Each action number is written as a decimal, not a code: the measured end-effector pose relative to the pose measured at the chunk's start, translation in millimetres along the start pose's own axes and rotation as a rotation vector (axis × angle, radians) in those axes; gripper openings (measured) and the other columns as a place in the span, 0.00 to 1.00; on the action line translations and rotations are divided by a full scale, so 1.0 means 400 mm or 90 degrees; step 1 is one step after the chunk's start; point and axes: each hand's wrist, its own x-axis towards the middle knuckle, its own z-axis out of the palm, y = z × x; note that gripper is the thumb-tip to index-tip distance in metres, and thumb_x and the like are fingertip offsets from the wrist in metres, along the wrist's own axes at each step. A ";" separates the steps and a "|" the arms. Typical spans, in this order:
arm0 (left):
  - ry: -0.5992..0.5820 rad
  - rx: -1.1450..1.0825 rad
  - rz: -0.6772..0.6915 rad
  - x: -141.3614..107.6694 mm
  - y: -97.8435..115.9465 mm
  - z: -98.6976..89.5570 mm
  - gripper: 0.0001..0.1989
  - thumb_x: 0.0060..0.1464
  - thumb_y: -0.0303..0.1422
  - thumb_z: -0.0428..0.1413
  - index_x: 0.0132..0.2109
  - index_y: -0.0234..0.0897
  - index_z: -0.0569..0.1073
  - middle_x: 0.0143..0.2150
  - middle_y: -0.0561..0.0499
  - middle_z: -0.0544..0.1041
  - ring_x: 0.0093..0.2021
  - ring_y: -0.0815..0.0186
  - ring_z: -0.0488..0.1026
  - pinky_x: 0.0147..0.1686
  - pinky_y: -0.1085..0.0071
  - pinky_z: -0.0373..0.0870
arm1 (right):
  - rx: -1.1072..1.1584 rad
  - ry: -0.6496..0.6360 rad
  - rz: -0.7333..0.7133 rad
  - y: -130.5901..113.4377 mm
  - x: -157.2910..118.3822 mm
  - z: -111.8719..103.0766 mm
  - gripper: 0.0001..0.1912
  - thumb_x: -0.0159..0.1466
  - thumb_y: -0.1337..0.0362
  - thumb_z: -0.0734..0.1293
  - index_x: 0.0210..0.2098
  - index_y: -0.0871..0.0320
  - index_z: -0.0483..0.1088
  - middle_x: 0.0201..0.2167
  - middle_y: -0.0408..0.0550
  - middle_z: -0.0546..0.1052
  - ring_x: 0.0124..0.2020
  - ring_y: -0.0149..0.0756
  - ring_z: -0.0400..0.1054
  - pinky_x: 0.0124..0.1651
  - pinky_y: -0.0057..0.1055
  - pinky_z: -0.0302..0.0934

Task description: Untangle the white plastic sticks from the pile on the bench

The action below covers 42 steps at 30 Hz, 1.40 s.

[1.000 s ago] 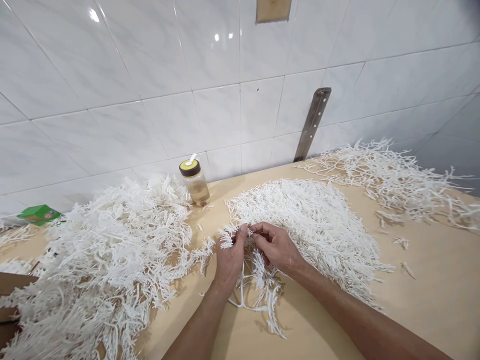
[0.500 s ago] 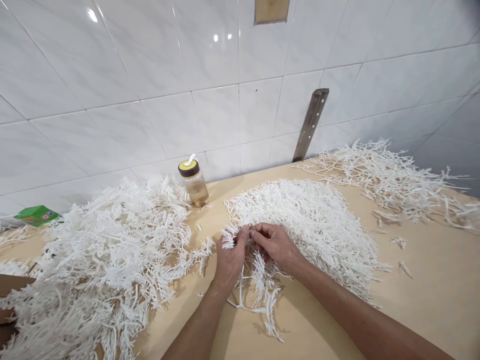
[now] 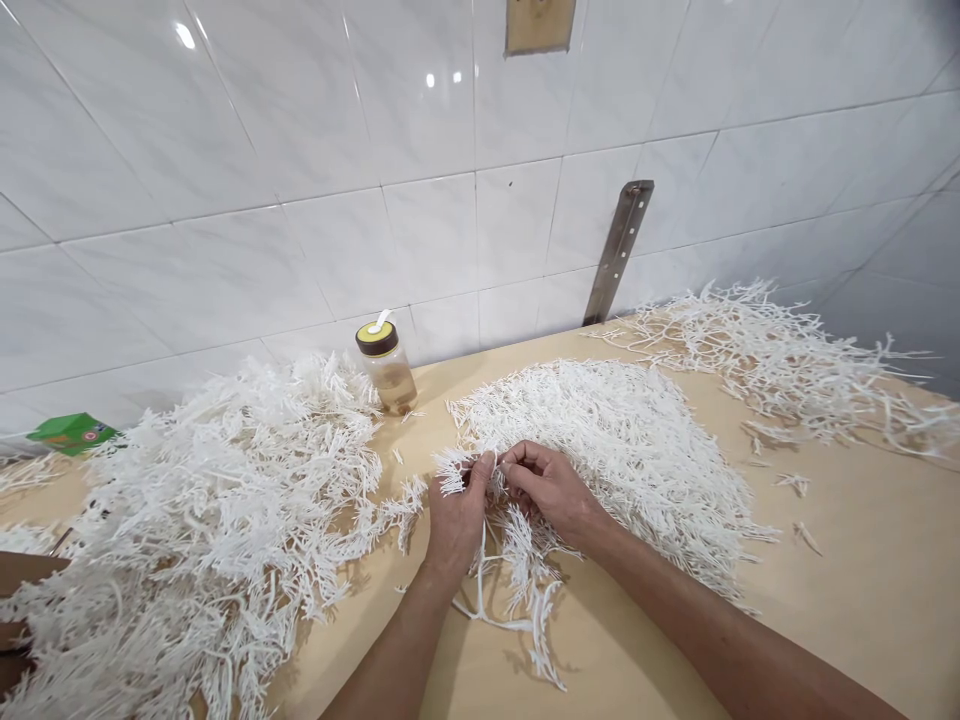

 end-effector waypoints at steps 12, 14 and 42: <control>0.000 0.015 0.024 0.014 -0.043 -0.003 0.14 0.48 0.41 0.62 0.31 0.32 0.75 0.28 0.49 0.77 0.32 0.64 0.72 0.37 0.69 0.68 | -0.127 0.015 -0.012 0.013 0.003 -0.005 0.12 0.60 0.55 0.65 0.32 0.59 0.70 0.19 0.39 0.67 0.18 0.26 0.58 0.19 0.24 0.54; -0.004 0.048 0.059 0.014 -0.050 -0.004 0.13 0.51 0.41 0.60 0.32 0.33 0.75 0.30 0.48 0.78 0.34 0.62 0.73 0.39 0.68 0.67 | -0.161 0.011 -0.018 0.006 0.000 -0.004 0.10 0.60 0.58 0.64 0.32 0.59 0.70 0.19 0.38 0.67 0.17 0.27 0.58 0.20 0.24 0.53; 0.054 -0.018 -0.033 0.029 -0.039 -0.011 0.16 0.41 0.43 0.66 0.31 0.34 0.76 0.29 0.48 0.78 0.33 0.61 0.74 0.38 0.68 0.68 | -0.134 -0.009 -0.018 -0.001 -0.009 -0.004 0.21 0.61 0.45 0.65 0.36 0.58 0.72 0.18 0.38 0.69 0.11 0.27 0.60 0.12 0.24 0.56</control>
